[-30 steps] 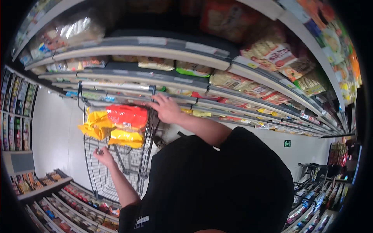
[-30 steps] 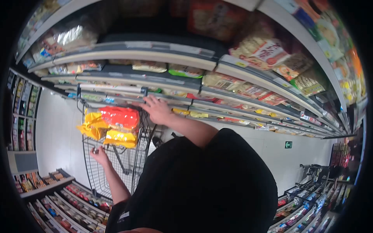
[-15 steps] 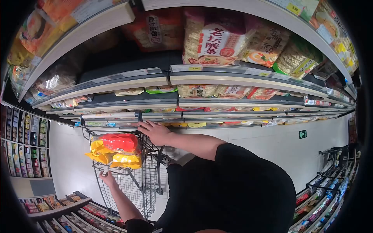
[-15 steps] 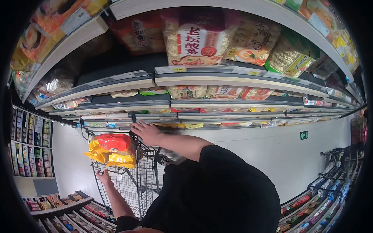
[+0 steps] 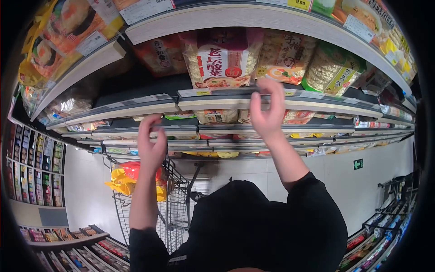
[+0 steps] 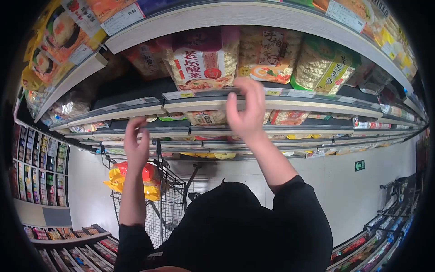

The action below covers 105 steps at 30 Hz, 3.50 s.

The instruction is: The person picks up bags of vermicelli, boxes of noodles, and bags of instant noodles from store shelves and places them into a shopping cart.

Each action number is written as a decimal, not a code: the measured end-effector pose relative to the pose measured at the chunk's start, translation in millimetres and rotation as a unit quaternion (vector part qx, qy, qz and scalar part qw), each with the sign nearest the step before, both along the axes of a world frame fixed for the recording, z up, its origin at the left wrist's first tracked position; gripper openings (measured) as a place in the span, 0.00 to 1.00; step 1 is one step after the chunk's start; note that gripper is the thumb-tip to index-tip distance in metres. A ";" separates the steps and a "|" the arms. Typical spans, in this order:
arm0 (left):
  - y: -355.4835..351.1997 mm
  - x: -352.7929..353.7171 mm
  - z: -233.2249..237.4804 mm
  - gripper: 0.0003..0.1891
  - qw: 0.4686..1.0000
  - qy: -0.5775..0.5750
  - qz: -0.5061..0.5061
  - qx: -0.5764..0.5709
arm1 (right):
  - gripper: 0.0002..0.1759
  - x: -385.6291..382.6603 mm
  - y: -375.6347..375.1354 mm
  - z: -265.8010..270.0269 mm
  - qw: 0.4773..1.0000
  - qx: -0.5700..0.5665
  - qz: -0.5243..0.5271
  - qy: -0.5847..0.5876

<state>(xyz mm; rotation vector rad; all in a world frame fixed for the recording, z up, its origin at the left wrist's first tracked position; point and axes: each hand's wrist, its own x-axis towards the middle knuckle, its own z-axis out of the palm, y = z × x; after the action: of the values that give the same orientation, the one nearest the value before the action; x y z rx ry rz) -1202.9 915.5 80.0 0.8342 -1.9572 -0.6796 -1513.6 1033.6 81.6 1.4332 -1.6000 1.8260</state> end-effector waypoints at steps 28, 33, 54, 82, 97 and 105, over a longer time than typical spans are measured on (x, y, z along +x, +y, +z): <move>1.9 -101.5 77.0 0.53 0.972 0.049 -0.170 -0.155 | 0.58 -16.1 2.9 20.0 0.982 0.040 0.175 -0.062; 39.2 -66.3 77.3 0.51 0.968 0.102 -0.183 -0.137 | 0.54 -27.7 20.7 33.9 0.979 0.043 0.177 -0.087; 256.4 303.5 -10.2 0.17 0.914 0.204 0.119 0.330 | 0.60 320.6 -16.1 -68.1 0.548 0.338 0.766 0.003; 134.0 512.2 -439.0 0.17 0.720 0.229 0.482 0.444 | 0.23 501.5 -28.0 -141.0 0.398 0.686 0.600 0.103; 26.2 537.0 -464.5 0.27 0.582 0.446 0.386 0.560 | 0.25 464.4 -23.7 -139.3 0.448 0.749 0.486 0.037; 31.2 529.3 -531.7 0.25 0.627 0.441 0.454 0.454 | 0.25 439.6 -16.6 -147.3 0.492 0.713 0.498 0.027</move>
<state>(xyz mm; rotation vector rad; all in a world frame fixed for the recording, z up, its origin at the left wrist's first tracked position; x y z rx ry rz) -673.6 946.8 -451.6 1.5033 -0.0556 -1.1100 -1074.0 1017.0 -65.7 3.5469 -2.5742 -0.1005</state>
